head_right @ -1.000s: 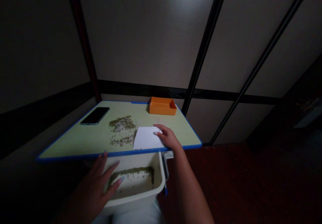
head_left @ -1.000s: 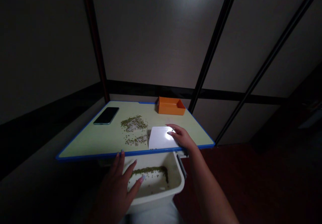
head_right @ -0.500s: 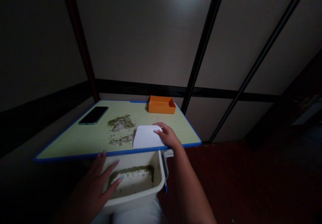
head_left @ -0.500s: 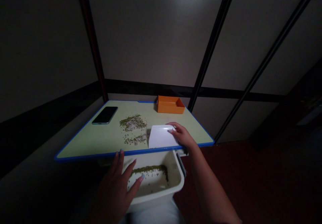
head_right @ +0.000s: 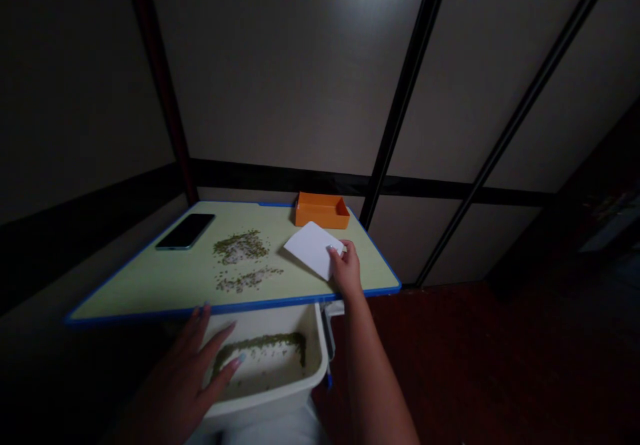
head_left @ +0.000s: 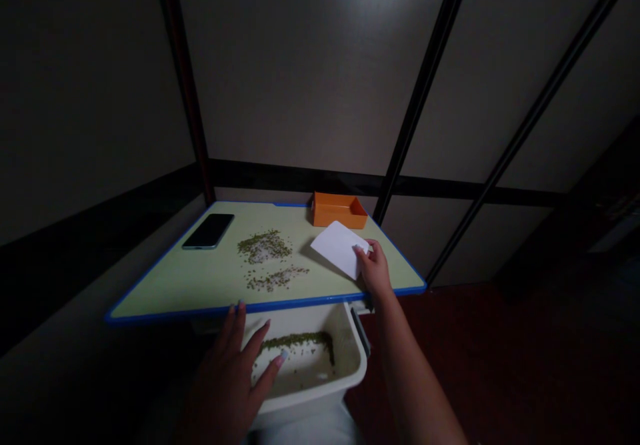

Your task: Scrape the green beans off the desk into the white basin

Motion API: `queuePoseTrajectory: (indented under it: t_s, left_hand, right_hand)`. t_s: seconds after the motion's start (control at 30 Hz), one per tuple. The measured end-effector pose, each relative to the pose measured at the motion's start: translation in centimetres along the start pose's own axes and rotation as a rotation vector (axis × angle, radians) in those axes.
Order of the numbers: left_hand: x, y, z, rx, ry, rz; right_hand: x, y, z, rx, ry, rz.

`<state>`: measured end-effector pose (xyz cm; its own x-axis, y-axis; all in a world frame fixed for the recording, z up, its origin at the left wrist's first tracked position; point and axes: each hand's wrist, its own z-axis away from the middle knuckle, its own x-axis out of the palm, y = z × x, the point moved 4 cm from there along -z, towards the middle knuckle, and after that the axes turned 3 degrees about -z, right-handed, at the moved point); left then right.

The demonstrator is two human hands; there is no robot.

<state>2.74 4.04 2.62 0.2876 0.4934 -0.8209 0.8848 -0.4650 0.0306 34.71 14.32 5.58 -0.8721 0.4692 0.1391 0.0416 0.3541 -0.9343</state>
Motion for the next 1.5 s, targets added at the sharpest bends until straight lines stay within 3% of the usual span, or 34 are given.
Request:
queuePoseTrajectory:
  t_s: [0.27,0.47,0.77,1.03,1.17,1.5]
  left_hand:
    - [-0.5,0.4,-0.1,-0.072,-0.087,0.024]
    - [-0.7,0.4,-0.1,-0.057,-0.057,0.031]
    - [-2.2,1.3,-0.1,-0.107,-0.141,0.042]
    - [-1.0,0.7,0.0,-0.114,-0.097,0.072]
    - [-0.4,0.5,0.0,-0.112,-0.079,0.082]
    - [-0.3,0.1,0.1,-0.069,-0.052,0.068]
  right_hand:
    - [-0.1,0.2,0.1,0.007,0.008,0.058]
    - [-0.1,0.0,0.0,-0.035,-0.032,0.130]
    - [-0.4,0.3,0.7,0.019,-0.018,0.155]
    - [0.1,-0.3,0.2,-0.078,-0.045,0.178]
    - [0.3,0.1,0.0,-0.035,-0.071,0.145]
    - [0.5,-0.6,0.3,-0.097,-0.098,0.229]
